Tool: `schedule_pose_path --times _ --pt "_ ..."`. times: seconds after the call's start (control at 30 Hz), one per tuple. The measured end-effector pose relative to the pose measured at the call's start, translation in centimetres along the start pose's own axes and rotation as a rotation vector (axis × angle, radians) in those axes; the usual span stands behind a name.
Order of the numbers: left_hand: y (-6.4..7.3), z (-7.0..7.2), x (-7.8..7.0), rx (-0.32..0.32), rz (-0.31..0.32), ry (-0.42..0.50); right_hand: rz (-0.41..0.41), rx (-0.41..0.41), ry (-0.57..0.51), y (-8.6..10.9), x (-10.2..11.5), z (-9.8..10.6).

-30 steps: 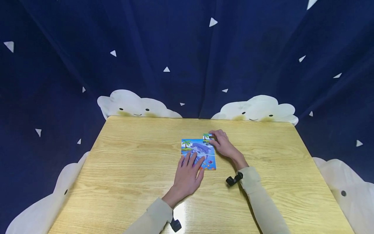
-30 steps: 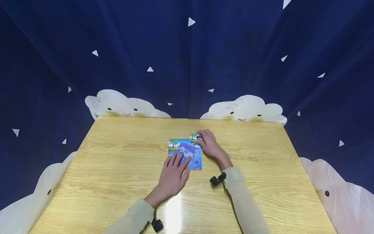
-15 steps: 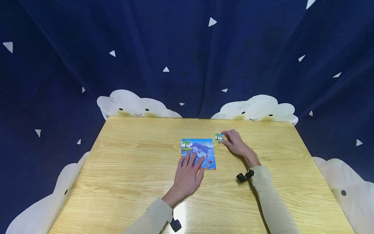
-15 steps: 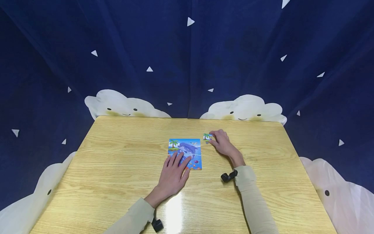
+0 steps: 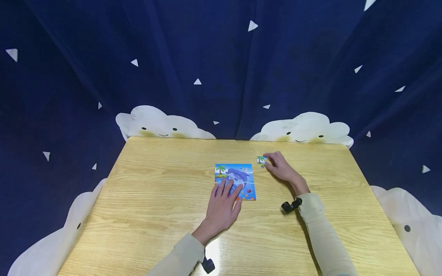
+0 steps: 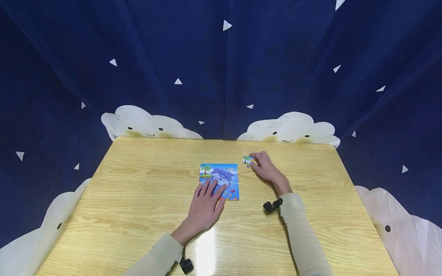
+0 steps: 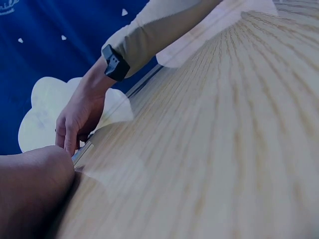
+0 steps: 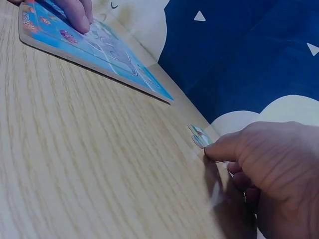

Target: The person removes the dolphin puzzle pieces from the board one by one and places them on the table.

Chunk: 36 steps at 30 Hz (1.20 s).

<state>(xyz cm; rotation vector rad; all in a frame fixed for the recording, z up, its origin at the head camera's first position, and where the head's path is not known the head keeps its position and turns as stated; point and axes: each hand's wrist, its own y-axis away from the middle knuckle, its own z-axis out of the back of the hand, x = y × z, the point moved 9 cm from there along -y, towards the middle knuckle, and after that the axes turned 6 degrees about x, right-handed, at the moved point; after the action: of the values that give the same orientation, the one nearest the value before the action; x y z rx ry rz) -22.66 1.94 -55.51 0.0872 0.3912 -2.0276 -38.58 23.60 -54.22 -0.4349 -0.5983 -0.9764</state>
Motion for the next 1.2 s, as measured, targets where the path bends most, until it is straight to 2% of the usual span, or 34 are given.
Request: schedule_pose_path --times 0.17,0.3,0.57,0.93,1.2 --pt "0.0 -0.1 0.0 -0.012 -0.005 -0.017 -0.037 -0.002 0.026 -0.3 -0.2 0.5" --pt "0.0 0.0 0.0 -0.002 0.000 -0.019 -0.031 -0.001 0.046 -0.6 -0.2 1.0" --pt "-0.1 -0.5 0.2 0.087 0.029 -0.015 -0.008 -0.003 0.061 -0.7 -0.9 1.3" --pt "0.0 -0.2 0.1 0.049 0.016 -0.010 -0.056 0.016 0.088 -1.3 -1.4 1.7" --pt "0.0 0.0 0.1 0.016 0.006 -0.009 -0.042 0.007 0.089 -1.3 -1.3 1.8"
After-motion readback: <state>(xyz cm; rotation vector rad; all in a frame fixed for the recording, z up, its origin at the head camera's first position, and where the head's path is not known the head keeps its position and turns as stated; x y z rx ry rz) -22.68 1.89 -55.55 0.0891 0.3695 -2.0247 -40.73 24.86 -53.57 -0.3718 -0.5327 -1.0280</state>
